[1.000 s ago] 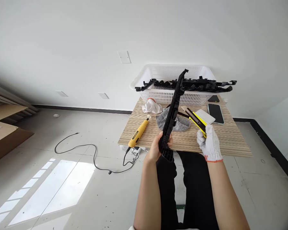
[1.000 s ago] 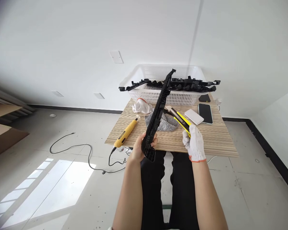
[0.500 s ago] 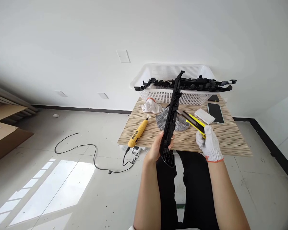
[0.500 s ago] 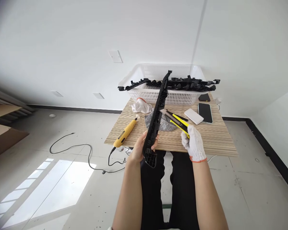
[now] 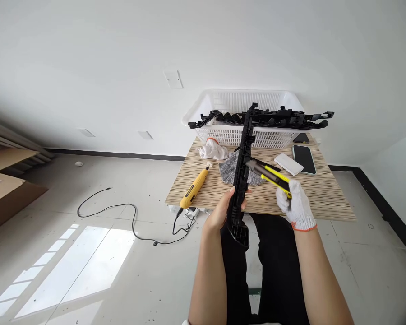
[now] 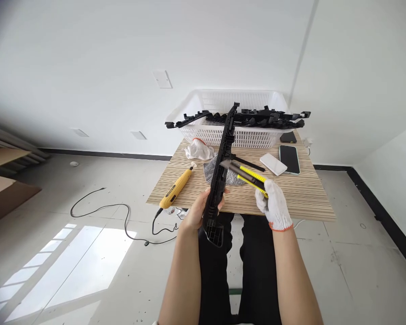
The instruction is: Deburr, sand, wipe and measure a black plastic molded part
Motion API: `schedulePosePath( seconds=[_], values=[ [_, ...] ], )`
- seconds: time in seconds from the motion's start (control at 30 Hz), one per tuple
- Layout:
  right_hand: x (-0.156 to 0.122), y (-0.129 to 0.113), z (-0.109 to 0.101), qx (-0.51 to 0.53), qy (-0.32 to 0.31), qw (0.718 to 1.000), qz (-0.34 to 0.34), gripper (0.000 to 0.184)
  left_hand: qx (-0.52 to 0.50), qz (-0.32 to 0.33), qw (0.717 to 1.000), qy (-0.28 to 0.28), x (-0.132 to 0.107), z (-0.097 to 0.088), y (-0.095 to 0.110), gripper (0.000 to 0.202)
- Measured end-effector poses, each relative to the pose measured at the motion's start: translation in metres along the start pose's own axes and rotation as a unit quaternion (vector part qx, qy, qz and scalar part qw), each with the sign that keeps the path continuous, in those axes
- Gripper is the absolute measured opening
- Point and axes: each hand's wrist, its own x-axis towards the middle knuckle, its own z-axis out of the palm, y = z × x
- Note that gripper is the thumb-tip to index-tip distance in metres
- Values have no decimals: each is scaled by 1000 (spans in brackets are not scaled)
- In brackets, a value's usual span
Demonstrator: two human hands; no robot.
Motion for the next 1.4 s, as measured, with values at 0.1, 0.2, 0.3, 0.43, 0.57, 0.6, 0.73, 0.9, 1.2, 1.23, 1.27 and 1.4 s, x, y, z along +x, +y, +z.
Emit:
schedulePosePath(
  seconds=[0.1, 0.2, 0.3, 0.43, 0.57, 0.6, 0.73, 0.9, 1.2, 1.23, 1.27, 1.4],
  values=[
    [0, 0, 1, -6, -9, 1000, 13, 41, -3, -5, 1000, 3, 0, 1, 0, 56],
    [-1, 1, 0, 11, 40, 999, -1, 42, -1, -10, 1000, 9, 1, 1, -1, 57],
    [-4, 1, 0, -9, -48, 999, 9, 45, 2, -14, 1000, 16, 1, 0, -2, 57],
    [-4, 0, 2, 0, 36, 999, 1, 41, 11, -10, 1000, 26, 1, 0, -3, 56],
    [-1, 0, 3, 1, 17, 1000, 15, 41, 22, -2, 999, 45, 1, 3, -1, 56],
    [0, 0, 3, 4, 32, 999, 12, 41, 23, 0, 999, 49, 2, 4, -1, 56],
    [0, 0, 2, 37, 74, 996, -11, 44, 22, 3, 998, 63, 1, 5, 0, 56],
    [1, -1, 4, 12, 69, 997, 13, 40, 30, -11, 997, 72, 2, 5, -1, 56],
    [5, 6, 12, 6, 52, 999, 8, 45, 145, -20, 984, 107, 4, 11, -2, 56],
    [7, 6, 17, 1, 28, 1000, 1, 46, 163, -30, 980, 113, 5, 12, -3, 57],
    [9, 4, 22, -9, 3, 1000, -7, 47, 178, -38, 976, 118, 6, 13, -4, 58],
    [26, -7, 49, -106, -44, 991, -68, 45, 201, -32, 971, 125, 9, 15, -8, 56]
  ],
)
